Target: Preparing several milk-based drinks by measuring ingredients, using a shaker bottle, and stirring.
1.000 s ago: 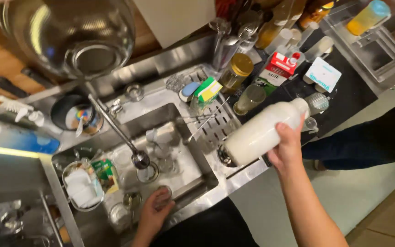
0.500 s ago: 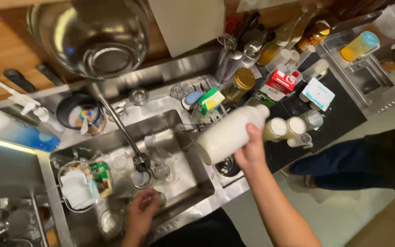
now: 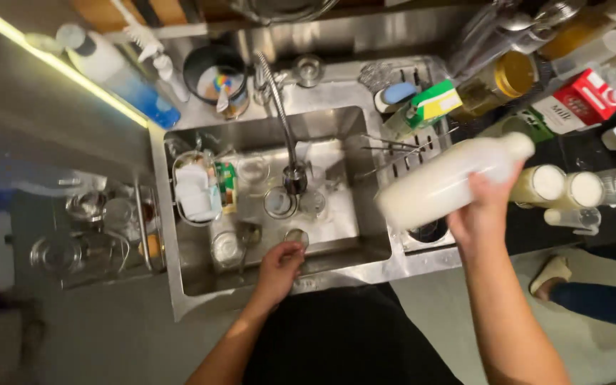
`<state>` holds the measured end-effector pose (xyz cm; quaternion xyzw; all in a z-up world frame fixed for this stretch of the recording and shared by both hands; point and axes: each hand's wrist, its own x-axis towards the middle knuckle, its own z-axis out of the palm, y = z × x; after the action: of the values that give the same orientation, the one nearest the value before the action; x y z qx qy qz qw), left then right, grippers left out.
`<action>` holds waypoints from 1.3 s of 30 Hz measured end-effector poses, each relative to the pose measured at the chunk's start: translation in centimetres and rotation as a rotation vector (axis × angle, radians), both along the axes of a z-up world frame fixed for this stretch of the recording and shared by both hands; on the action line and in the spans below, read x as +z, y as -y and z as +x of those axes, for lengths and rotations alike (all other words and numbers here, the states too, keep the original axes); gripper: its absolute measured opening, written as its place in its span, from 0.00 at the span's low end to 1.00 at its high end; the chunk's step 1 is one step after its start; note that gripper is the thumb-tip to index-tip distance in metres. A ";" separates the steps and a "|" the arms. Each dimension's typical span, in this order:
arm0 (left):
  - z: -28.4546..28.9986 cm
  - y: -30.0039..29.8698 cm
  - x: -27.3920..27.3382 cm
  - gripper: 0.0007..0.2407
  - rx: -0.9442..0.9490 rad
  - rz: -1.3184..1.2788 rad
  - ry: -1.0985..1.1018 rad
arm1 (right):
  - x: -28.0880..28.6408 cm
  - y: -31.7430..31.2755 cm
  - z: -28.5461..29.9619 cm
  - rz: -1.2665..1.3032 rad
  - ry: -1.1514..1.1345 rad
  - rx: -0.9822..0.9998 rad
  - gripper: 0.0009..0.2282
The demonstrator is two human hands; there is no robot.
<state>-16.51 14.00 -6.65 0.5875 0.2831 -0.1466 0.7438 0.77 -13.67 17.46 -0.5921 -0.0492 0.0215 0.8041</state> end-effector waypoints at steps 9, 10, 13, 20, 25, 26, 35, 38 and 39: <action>4.1 2.2 12.5 0.30 -0.281 -0.149 0.358 | -2.8 -3.4 -3.1 -0.479 0.168 0.108 0.56; 4.8 2.8 14.5 0.40 -0.337 -0.090 0.370 | -2.8 -3.9 -3.2 -0.477 0.155 0.068 0.57; 6.8 5.2 15.3 0.46 -0.342 0.120 0.417 | -2.5 -5.4 -3.6 -0.458 0.135 0.052 0.58; 8.8 7.2 11.6 0.45 -0.326 0.002 0.616 | -2.9 -4.4 -4.4 -0.439 0.148 0.237 0.55; 10.4 3.4 11.7 0.44 -0.697 0.481 0.608 | -1.7 -2.7 -4.5 -0.407 0.048 0.133 0.45; 10.7 2.4 9.5 0.42 -0.658 0.668 0.711 | -1.4 -2.2 -4.6 -0.441 0.056 0.157 0.41; 12.9 2.8 5.4 0.26 -0.349 0.970 1.209 | -6.8 -0.9 -5.9 -0.830 0.611 0.267 0.40; 13.0 3.6 2.0 0.17 -0.078 0.668 1.144 | -8.8 -1.5 -6.0 -0.720 0.558 0.250 0.37; 12.9 3.9 5.8 0.17 -0.086 0.672 1.135 | -8.4 -1.8 -6.4 -0.712 0.548 0.250 0.37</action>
<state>-3.66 10.14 -0.82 0.7845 -0.1464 0.2527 0.5471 -5.63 -11.84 9.11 -0.8046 -0.3205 -0.0234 0.4993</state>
